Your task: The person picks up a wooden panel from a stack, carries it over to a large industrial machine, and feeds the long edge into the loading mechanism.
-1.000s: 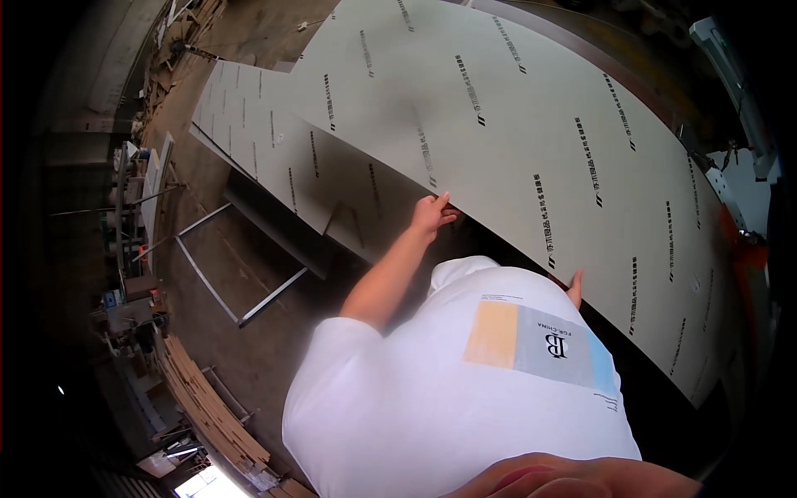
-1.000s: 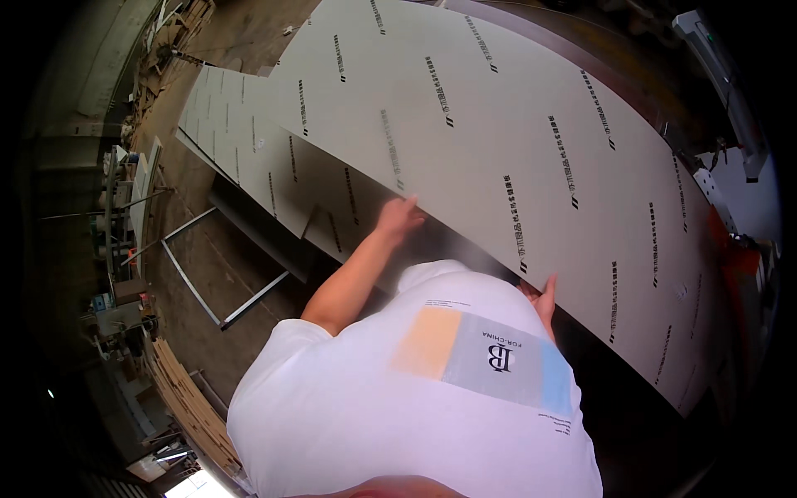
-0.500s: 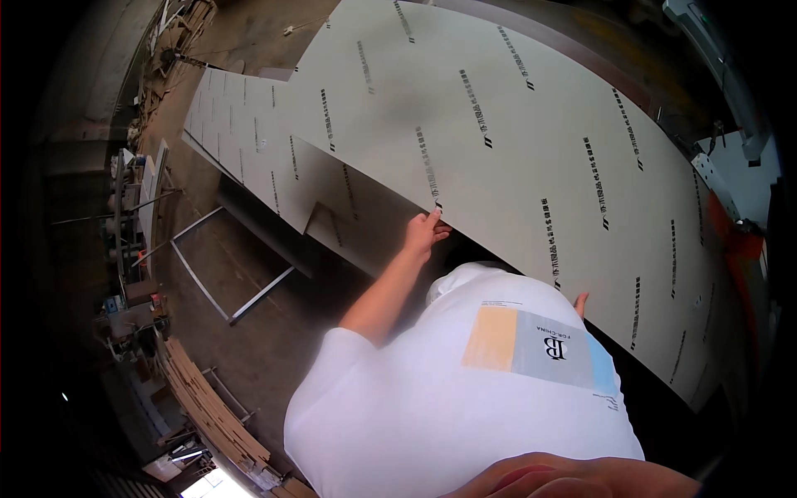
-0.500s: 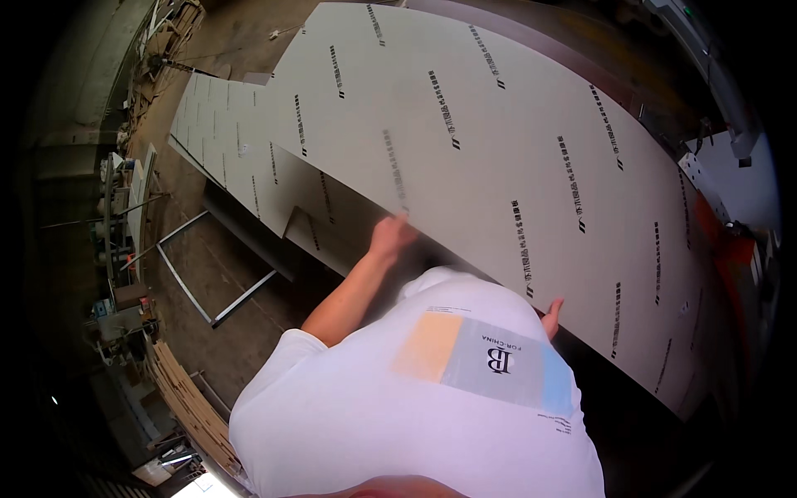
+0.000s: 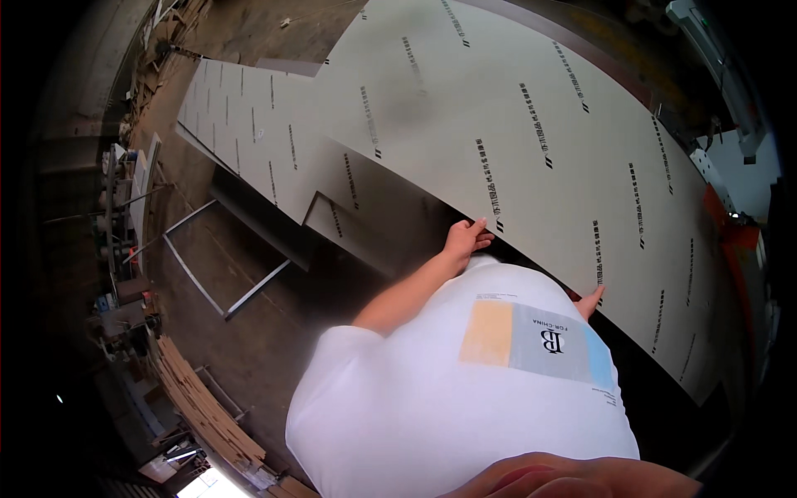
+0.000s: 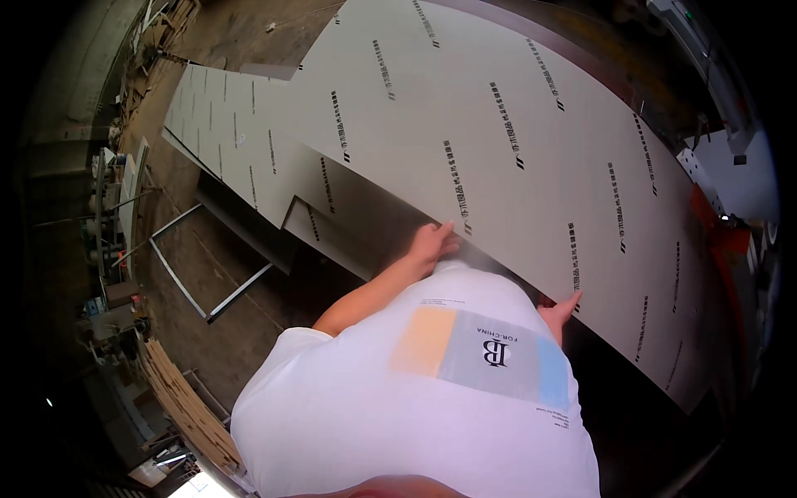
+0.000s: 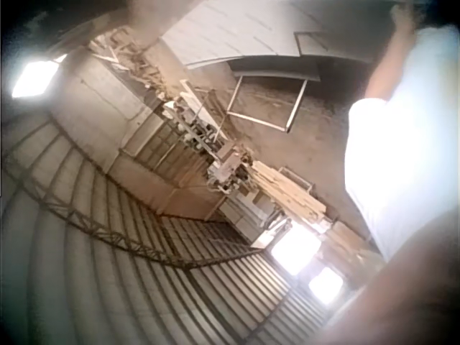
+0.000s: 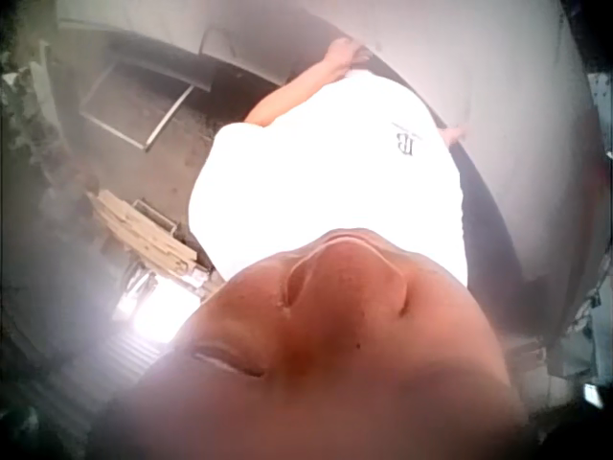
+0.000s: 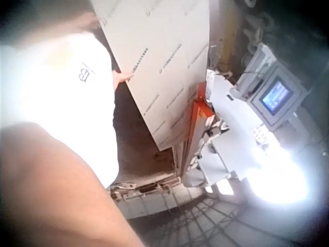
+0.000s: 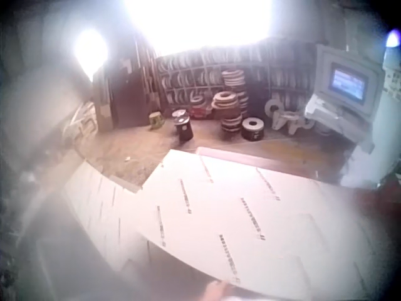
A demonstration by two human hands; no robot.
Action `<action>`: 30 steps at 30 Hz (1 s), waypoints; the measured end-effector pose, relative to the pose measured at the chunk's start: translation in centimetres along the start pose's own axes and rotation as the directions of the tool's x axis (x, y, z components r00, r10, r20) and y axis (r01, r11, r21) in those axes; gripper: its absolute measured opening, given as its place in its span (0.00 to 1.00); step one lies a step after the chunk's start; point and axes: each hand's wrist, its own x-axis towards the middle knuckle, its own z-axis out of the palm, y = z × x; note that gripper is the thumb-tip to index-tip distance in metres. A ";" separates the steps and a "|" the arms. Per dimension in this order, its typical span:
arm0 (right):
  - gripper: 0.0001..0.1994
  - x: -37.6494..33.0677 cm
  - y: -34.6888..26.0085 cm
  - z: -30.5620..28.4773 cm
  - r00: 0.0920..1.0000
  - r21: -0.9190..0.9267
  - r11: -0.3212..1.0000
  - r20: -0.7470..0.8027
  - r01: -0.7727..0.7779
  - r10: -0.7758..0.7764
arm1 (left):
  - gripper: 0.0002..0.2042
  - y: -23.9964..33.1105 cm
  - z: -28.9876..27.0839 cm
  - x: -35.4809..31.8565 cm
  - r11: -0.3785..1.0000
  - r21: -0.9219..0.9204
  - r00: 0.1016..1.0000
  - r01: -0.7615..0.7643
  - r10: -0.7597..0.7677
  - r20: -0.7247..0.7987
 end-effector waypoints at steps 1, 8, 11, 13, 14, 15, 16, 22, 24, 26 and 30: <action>0.35 -0.3 1.3 1.5 1.000 -0.002 1.000 0.006 -0.009 0.009 | 0.12 1.2 -1.3 0.5 1.000 -0.015 1.000 -0.010 0.010 0.002; 0.36 -1.6 9.6 10.5 0.990 -0.102 0.992 0.116 -0.072 0.084 | 0.11 12.9 -14.8 6.6 0.983 -0.038 0.976 -0.180 0.174 -0.128; 0.36 -0.7 12.6 12.5 0.968 -0.157 0.974 0.169 -0.161 0.187 | 0.12 17.8 -21.3 10.1 0.969 -0.086 0.958 -0.232 0.213 -0.192; 0.36 -0.8 14.6 14.2 0.953 -0.175 0.964 0.195 -0.199 0.232 | 0.13 21.2 -25.2 11.9 0.958 -0.108 0.940 -0.267 0.235 -0.248; 0.37 -1.4 15.6 15.6 0.953 -0.183 0.965 0.207 -0.186 0.223 | 0.13 22.6 -27.2 12.6 0.951 -0.117 0.929 -0.286 0.245 -0.276; 0.37 -2.4 16.3 17.3 0.954 -0.181 0.969 0.217 -0.170 0.208 | 0.13 24.2 -28.7 13.4 0.949 -0.122 0.920 -0.292 0.244 -0.305; 0.37 -3.2 17.0 18.9 0.956 -0.161 0.969 0.200 -0.185 0.216 | 0.13 25.8 -29.9 14.3 0.945 -0.124 0.911 -0.301 0.247 -0.331; 0.31 -2.7 20.4 22.7 0.920 0.063 0.951 0.282 -0.301 0.273 | 0.12 33.7 -37.4 20.5 0.889 -0.240 0.847 -0.390 0.245 -0.472; 0.30 -3.2 20.3 23.7 0.964 0.067 0.977 0.190 -0.202 0.186 | 0.11 34.9 -40.4 22.3 0.823 -0.386 0.882 -0.417 0.263 -0.391; 0.31 -3.0 20.6 25.0 0.971 0.039 0.982 0.163 -0.185 0.176 | 0.15 35.8 -46.8 22.6 0.746 -0.470 0.871 -0.472 0.312 -0.380; 0.35 -3.8 20.1 24.9 0.982 0.151 0.979 0.149 -0.136 0.114 | 0.17 37.1 -43.5 23.3 0.774 -0.410 0.837 -0.483 0.269 -0.477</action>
